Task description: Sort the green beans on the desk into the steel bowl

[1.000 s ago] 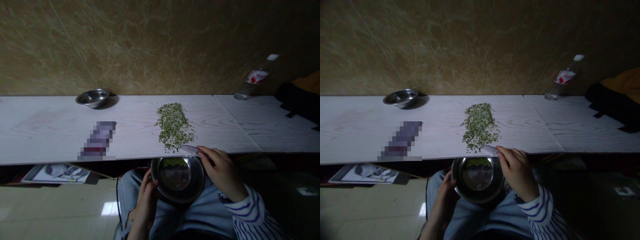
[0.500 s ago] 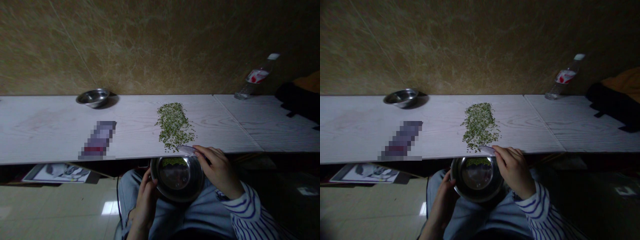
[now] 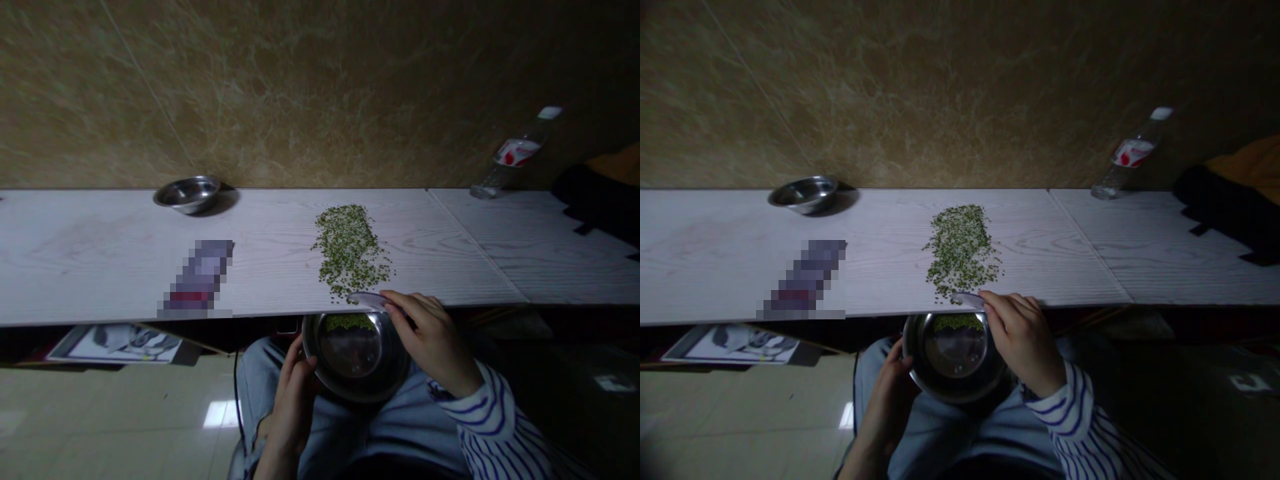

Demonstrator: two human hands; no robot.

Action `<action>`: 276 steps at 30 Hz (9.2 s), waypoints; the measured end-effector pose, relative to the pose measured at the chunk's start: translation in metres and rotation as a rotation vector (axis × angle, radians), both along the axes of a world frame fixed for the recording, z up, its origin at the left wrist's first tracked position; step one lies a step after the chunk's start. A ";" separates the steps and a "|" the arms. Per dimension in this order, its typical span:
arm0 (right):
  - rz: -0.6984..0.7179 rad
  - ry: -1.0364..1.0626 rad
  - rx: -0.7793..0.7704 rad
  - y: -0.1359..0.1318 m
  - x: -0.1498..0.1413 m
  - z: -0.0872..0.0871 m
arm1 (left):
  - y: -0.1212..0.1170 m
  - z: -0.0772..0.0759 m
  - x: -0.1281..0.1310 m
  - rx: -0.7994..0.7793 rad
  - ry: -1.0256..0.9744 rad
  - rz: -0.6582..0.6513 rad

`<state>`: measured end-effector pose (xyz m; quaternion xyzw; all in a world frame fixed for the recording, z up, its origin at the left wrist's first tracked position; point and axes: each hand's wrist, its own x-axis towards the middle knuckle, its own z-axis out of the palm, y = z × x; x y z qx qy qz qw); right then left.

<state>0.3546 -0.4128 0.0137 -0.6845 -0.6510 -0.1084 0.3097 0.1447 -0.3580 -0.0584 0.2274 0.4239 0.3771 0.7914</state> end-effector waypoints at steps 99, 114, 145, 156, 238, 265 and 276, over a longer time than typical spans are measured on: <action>0.003 0.039 -0.013 0.039 -0.002 0.001 | 0.003 -0.002 -0.003 -0.024 0.012 0.025; -0.031 0.069 -0.030 0.035 0.006 -0.004 | 0.003 -0.002 -0.004 -0.018 -0.008 -0.006; 0.017 0.066 -0.020 0.025 0.003 -0.003 | 0.001 -0.001 -0.006 0.001 -0.006 0.012; -0.005 0.083 -0.008 0.023 -0.002 -0.002 | 0.002 0.004 -0.006 -0.005 -0.009 -0.001; -0.196 0.157 -0.018 0.084 -0.064 -0.003 | 0.015 -0.032 -0.012 -0.093 0.051 -0.010; -0.185 -0.019 -0.002 0.078 0.006 0.006 | 0.008 -0.006 0.001 -0.065 0.032 0.048; -0.090 -0.054 -0.102 0.077 -0.007 0.010 | 0.008 -0.005 -0.001 -0.059 0.047 0.035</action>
